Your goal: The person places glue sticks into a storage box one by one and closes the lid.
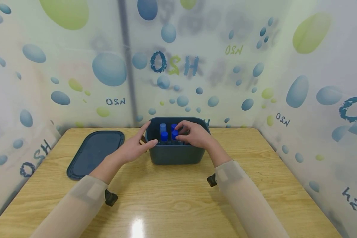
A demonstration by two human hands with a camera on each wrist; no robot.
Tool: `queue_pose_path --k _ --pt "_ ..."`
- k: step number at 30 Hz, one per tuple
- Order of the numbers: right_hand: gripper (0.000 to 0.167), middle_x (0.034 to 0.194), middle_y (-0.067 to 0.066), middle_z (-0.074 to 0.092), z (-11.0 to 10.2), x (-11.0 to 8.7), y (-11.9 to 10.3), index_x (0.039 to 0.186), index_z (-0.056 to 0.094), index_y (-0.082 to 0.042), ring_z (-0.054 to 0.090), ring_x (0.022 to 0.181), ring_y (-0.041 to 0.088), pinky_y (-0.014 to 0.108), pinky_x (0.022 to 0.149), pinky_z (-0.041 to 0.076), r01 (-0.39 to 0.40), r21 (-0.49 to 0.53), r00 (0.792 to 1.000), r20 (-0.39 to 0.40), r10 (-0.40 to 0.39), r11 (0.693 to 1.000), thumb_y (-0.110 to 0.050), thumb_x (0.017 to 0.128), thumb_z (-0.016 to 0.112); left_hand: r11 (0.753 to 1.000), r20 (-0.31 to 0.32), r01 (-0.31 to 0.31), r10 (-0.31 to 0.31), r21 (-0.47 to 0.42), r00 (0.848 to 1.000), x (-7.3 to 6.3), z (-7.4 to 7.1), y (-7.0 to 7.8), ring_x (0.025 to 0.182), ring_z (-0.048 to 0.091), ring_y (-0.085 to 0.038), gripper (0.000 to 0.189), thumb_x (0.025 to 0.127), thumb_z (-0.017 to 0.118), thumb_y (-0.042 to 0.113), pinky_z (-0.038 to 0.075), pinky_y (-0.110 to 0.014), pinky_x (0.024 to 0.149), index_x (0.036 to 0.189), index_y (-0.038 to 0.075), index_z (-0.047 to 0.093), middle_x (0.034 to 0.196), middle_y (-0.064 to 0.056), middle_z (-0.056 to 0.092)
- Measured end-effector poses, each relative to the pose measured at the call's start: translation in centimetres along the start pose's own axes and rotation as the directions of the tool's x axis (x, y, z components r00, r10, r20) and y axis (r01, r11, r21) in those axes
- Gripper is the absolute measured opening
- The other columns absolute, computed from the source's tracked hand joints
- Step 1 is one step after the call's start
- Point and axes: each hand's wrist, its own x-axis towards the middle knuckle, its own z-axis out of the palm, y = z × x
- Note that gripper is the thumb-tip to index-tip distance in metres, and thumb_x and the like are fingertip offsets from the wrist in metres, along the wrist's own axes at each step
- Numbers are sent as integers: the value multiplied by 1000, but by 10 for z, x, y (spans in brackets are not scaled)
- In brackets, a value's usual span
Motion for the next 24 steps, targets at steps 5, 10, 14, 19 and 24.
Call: queue_pose_path --k 5,10,14,19,24 --pt "31 131 11 75 0 0 1 134 68 -23 79 92 25 42 85 65 17 3 1000 -14 -17 1000 -29 105 77 1000 -1 0 0 -6 1000 -1 -1 0 102 73 -33 96 106 56 71 59 -39 82 177 41 0 120 -13 69" --pt "34 132 10 76 0 1 4 136 67 -21 79 92 25 42 85 65 42 6 998 -42 -42 999 -31 105 78 1000 1 0 0 -10 1000 0 0 0 103 74 -34 96 106 56 72 59 -40 83 177 41 0 120 -14 69" --pt "36 131 9 77 -1 2 5 137 68 -21 78 92 28 42 85 65 57 11 995 -77 -56 998 -34 105 77 1000 7 -1 2 -13 1000 1 0 0 103 74 -34 97 106 56 73 59 -41 83 177 40 -1 121 -15 69" --pt "37 127 8 77 -2 0 6 140 68 -16 76 96 37 47 87 64 96 87 983 -164 -80 992 -32 107 74 1000 8 3 -3 -18 1000 1 -1 -1 104 74 -34 97 105 56 74 60 -41 83 177 42 -2 122 -14 69" --pt "38 124 10 76 -6 -4 6 142 68 -9 72 98 42 47 86 61 178 150 958 -252 -137 973 -28 109 72 1000 8 -5 5 -20 1000 1 0 0 103 74 -34 97 106 57 72 60 -41 82 177 41 -1 122 -15 69"
